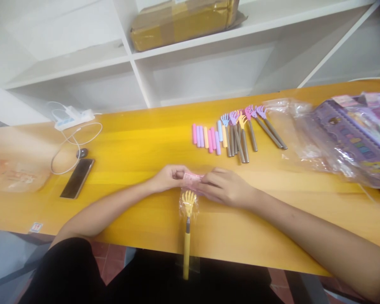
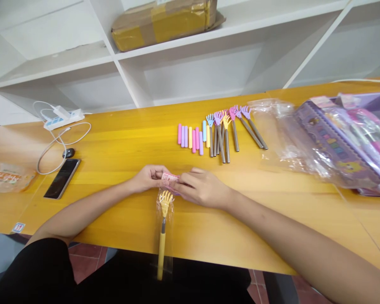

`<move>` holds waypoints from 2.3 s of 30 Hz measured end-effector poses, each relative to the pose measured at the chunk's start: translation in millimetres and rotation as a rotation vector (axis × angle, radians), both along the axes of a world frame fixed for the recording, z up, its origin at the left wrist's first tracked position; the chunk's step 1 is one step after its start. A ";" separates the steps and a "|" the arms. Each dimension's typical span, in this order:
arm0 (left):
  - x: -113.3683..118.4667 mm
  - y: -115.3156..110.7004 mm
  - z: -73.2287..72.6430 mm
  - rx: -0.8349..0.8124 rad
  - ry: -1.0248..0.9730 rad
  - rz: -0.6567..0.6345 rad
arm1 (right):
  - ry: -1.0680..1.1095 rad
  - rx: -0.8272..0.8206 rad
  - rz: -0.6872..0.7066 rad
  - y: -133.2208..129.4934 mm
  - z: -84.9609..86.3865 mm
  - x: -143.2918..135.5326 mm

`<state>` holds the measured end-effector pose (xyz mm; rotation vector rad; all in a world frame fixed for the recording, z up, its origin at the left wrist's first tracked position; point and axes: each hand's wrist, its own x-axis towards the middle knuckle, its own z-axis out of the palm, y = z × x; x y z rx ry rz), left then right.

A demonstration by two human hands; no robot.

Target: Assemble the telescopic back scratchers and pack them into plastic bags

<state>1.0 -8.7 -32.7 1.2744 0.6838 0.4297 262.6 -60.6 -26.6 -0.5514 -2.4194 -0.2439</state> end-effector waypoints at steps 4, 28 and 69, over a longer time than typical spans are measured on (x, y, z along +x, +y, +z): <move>0.1 0.9 1.2 -0.039 0.008 -0.004 | 0.013 0.049 0.018 -0.8 2.5 0.3; -2.9 5.4 5.0 -0.034 0.053 -0.055 | -0.020 0.090 -0.002 -5.2 8.6 2.1; -6.8 5.7 -2.5 -0.064 -0.116 -0.041 | 0.371 -1.564 -0.118 -76.0 30.8 -39.7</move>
